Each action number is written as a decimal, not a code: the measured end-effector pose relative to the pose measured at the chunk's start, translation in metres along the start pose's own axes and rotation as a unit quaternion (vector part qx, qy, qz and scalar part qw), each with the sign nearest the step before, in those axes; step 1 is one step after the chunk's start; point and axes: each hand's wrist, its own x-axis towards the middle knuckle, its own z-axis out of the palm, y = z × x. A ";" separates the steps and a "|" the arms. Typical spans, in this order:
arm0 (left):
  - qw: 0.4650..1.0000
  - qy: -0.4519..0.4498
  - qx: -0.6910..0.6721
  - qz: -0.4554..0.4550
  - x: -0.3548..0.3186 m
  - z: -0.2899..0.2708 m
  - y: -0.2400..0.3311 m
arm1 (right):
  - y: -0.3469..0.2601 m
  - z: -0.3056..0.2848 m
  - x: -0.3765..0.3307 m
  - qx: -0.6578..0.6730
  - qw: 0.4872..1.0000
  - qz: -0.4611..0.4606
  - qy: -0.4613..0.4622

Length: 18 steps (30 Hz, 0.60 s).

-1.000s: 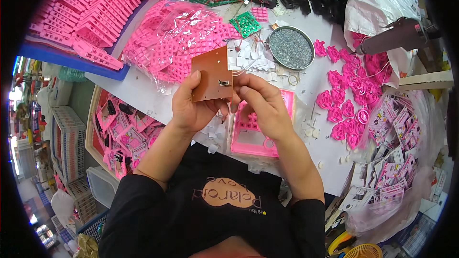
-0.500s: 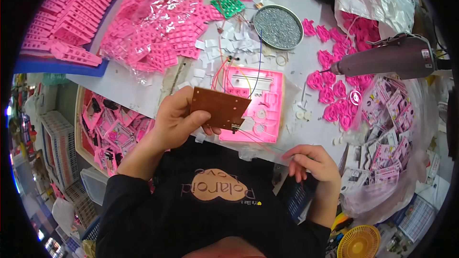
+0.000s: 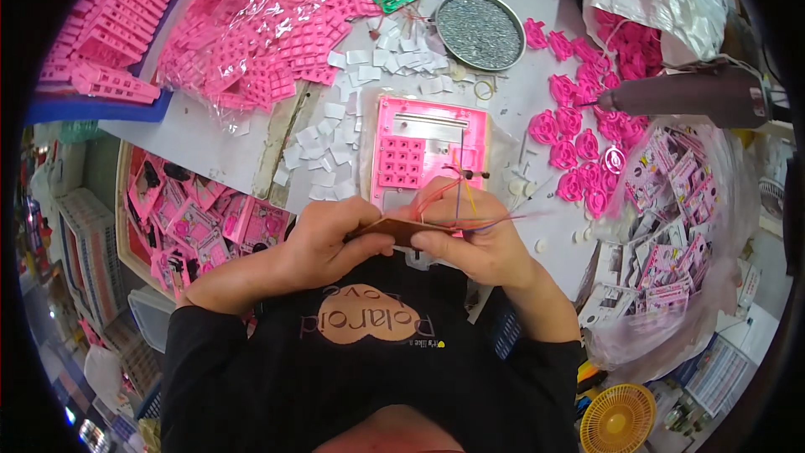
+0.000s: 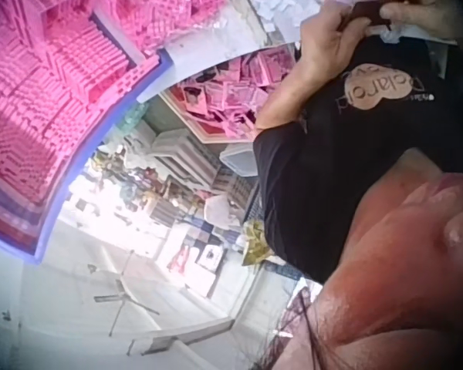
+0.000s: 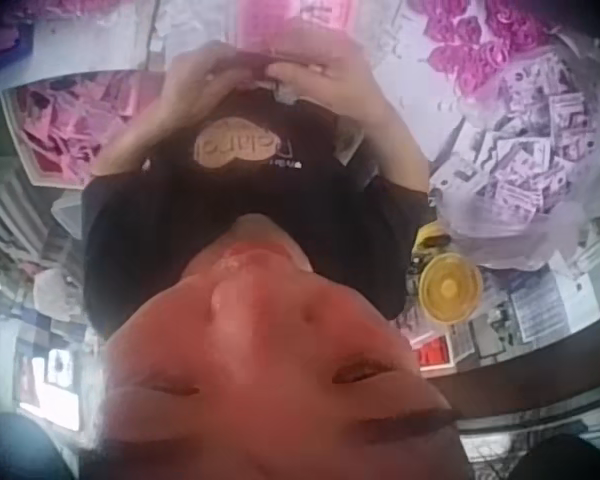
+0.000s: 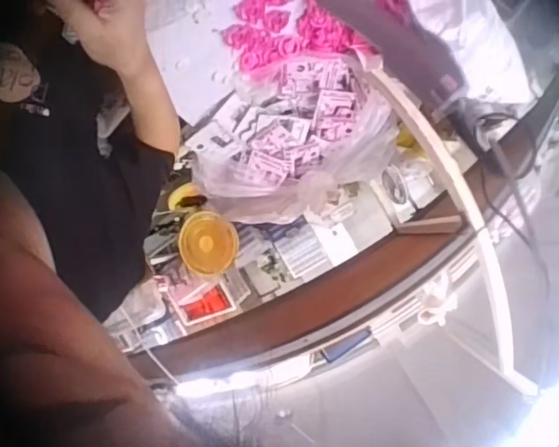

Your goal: Assembling the internal electronic components and outer casing of a toy piggy bank at a factory workbench.

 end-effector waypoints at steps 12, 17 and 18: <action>0.912 -0.039 -0.297 -0.279 0.005 -0.001 0.012 | 0.021 0.009 0.024 0.148 0.968 0.156 0.131; 0.875 -0.094 -0.358 -0.313 -0.001 -0.006 0.011 | 0.019 0.002 0.028 0.131 0.964 0.195 0.126; 0.873 -0.100 -0.368 -0.304 -0.003 -0.006 0.011 | 0.020 -0.001 0.029 0.119 0.963 0.209 0.121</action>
